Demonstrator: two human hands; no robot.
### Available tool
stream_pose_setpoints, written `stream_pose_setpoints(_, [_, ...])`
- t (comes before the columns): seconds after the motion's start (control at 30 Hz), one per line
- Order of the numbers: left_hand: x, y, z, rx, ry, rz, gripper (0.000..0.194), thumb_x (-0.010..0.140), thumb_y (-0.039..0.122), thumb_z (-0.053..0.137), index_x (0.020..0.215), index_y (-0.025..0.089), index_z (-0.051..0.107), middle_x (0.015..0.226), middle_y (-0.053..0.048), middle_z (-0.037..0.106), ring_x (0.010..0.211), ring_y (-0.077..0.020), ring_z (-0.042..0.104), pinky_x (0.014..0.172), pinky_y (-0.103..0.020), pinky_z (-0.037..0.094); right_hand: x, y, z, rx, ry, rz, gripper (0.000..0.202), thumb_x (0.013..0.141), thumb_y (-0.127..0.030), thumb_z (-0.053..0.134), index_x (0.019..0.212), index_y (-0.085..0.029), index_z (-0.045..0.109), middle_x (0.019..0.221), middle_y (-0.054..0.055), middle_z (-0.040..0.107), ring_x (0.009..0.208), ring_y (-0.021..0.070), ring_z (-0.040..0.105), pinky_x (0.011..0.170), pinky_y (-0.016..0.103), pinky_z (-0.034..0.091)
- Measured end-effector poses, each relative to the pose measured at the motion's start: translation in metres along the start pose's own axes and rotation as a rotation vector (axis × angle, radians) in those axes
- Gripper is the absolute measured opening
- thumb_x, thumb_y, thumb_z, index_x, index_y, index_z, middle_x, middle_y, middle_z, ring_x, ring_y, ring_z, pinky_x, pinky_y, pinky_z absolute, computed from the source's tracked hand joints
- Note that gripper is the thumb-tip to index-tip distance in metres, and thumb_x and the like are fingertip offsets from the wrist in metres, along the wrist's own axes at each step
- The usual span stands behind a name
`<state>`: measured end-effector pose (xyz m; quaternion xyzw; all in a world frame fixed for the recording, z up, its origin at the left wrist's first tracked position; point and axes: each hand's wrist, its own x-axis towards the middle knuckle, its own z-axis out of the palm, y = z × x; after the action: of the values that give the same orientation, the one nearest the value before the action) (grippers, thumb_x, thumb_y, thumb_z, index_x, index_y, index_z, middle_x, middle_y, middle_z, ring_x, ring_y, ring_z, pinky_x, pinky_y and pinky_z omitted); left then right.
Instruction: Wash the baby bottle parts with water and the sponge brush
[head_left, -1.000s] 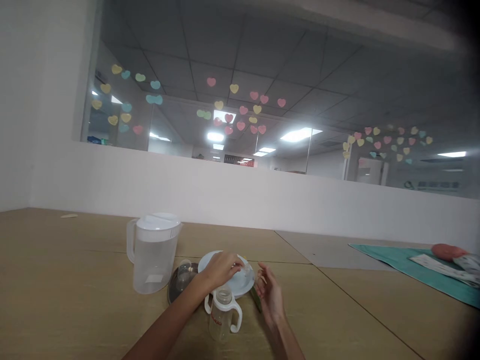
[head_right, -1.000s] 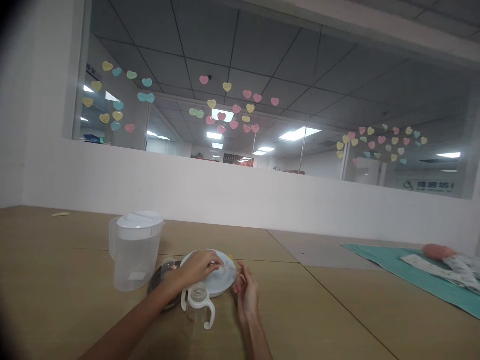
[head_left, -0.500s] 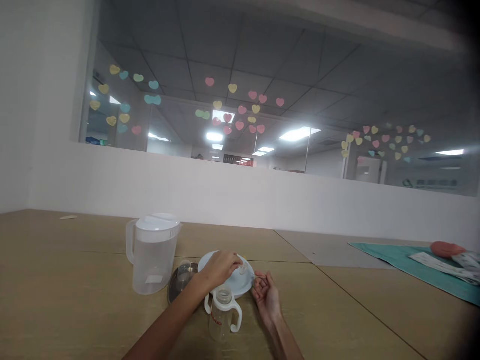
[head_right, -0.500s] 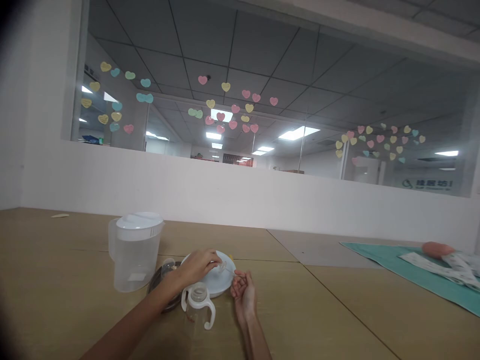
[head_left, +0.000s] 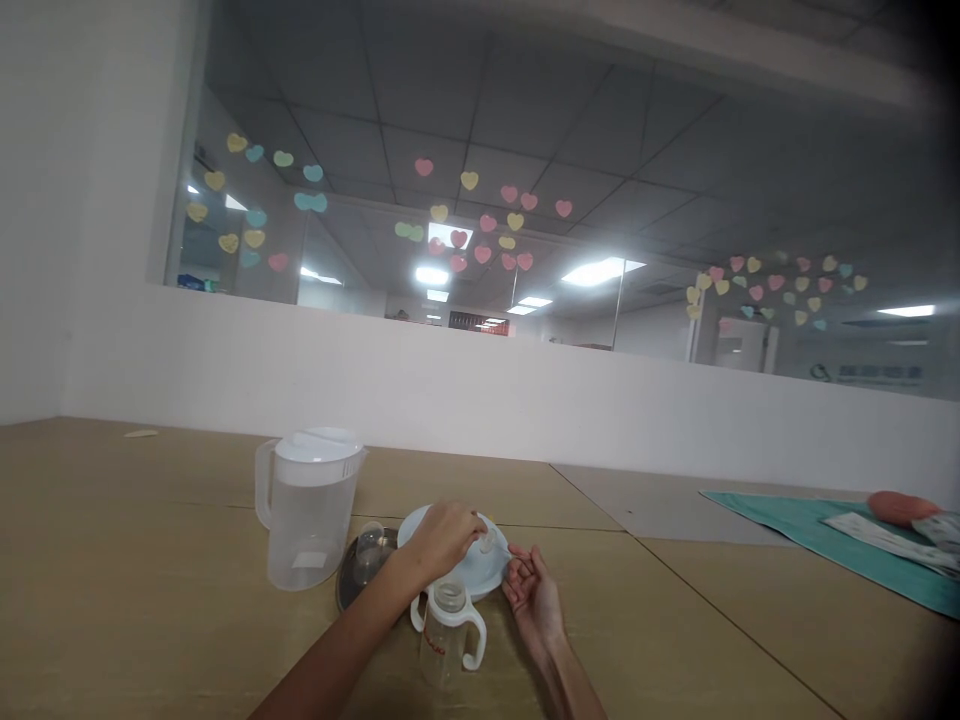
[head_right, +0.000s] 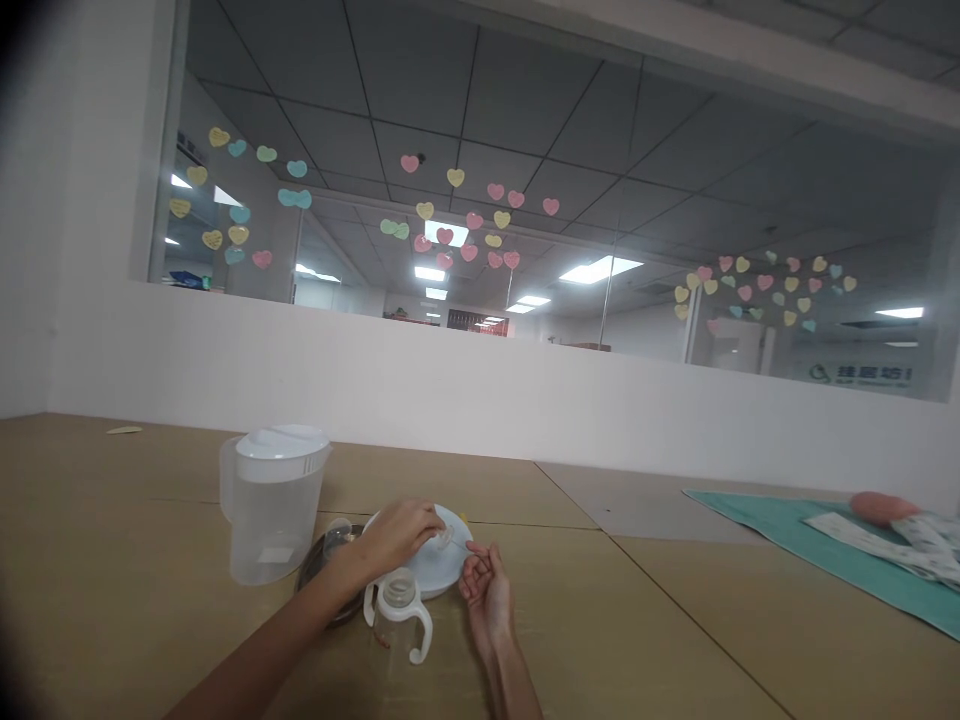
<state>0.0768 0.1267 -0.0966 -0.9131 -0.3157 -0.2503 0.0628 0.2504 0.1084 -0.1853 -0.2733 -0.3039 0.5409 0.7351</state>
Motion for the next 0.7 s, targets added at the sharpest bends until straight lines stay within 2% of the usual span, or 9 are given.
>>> stream_pose_setpoints(0.2, [-0.0003, -0.0004, 0.0029, 0.067, -0.028, 0.041, 0.023, 0.086, 0.013, 0.05, 0.093, 0.022, 0.069, 0.093, -0.005, 0.069, 0.091, -0.0194, 0.061, 0.081, -0.029, 0.042, -0.0016, 0.0007, 0.0025, -0.029, -0.029, -0.001, 0.041, 0.063, -0.055, 0.073, 0.069, -0.015, 0.065, 0.044, -0.007, 0.044, 0.038, 0.0037, 0.03, 0.035, 0.016, 0.026])
stream_pose_setpoints(0.57, [-0.0018, 0.0043, -0.0004, 0.112, -0.026, 0.089, 0.022, 0.085, 0.012, 0.051, 0.093, 0.021, 0.068, 0.092, -0.006, 0.068, 0.087, -0.02, 0.062, 0.076, -0.029, 0.045, -0.0041, 0.0015, 0.0059, -0.028, -0.057, 0.009, 0.043, 0.061, -0.055, 0.074, 0.073, -0.014, 0.065, 0.042, -0.008, 0.042, 0.036, 0.0032, 0.028, 0.035, 0.016, 0.025])
stream_pose_setpoints(0.7, [-0.0013, 0.0033, 0.003, 0.118, -0.042, 0.079, 0.023, 0.083, 0.01, 0.051, 0.094, 0.021, 0.068, 0.091, -0.007, 0.068, 0.086, -0.0204, 0.062, 0.075, -0.029, 0.046, -0.0062, 0.0019, 0.0089, -0.05, -0.074, 0.025, 0.042, 0.065, -0.055, 0.071, 0.076, -0.015, 0.066, 0.043, -0.009, 0.041, 0.036, 0.0031, 0.027, 0.035, 0.016, 0.026])
